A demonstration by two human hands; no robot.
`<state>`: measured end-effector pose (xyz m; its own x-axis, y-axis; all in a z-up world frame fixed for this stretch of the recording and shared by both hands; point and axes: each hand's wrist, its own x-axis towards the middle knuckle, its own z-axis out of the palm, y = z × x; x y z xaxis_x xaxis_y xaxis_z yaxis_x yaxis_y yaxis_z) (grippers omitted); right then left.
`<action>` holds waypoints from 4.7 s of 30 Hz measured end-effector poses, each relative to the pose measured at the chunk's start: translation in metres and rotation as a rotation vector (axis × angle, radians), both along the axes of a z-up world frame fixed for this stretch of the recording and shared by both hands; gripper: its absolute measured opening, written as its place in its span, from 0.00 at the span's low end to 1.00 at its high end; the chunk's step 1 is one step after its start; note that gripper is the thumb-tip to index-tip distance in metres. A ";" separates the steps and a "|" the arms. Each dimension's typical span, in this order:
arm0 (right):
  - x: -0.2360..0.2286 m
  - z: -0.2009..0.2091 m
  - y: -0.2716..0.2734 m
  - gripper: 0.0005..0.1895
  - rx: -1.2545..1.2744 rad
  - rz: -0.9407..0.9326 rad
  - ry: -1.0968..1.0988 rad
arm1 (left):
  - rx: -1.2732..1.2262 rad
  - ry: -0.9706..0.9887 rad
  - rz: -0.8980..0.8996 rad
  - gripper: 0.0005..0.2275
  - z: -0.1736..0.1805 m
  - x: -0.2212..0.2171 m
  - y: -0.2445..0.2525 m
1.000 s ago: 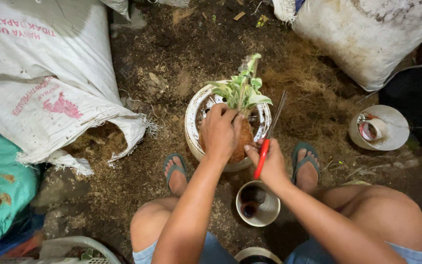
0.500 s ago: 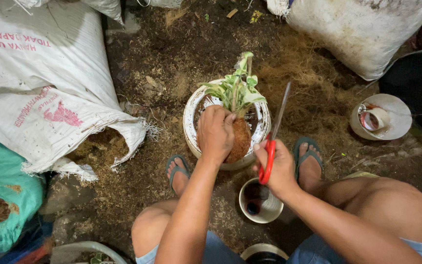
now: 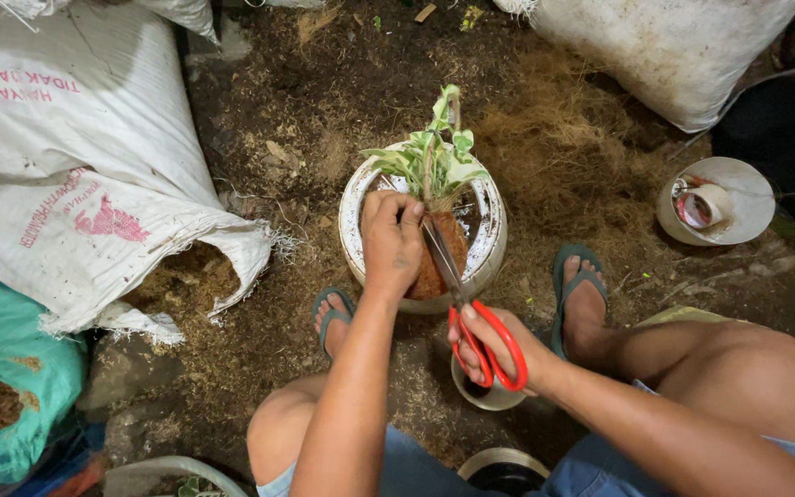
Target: The person trims the fibrous husk of a coconut shell planter containing a small plant using red-handled scissors. The person rotates the coconut and cuts away excess fibers to shape the planter.
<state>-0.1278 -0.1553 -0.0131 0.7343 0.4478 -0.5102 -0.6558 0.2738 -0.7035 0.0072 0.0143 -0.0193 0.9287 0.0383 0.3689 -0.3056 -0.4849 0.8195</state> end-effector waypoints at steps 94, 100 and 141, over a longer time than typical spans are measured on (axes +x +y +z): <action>0.126 -0.123 -0.015 0.13 -0.183 -0.949 -0.028 | -0.138 0.038 0.042 0.45 0.009 -0.051 -0.005; 0.132 -0.153 -0.005 0.07 -0.029 -0.783 0.092 | 0.024 -0.092 0.157 0.45 -0.026 -0.060 -0.003; 0.056 0.020 -0.109 0.34 -0.739 0.267 -0.019 | 0.650 0.613 -0.280 0.49 0.056 -0.026 -0.017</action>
<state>-0.0713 -0.2641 0.0071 0.6614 0.1598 -0.7328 -0.6192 -0.4352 -0.6537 -0.0187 -0.0027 0.0370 0.9124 -0.2578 -0.3179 -0.0845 -0.8786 0.4700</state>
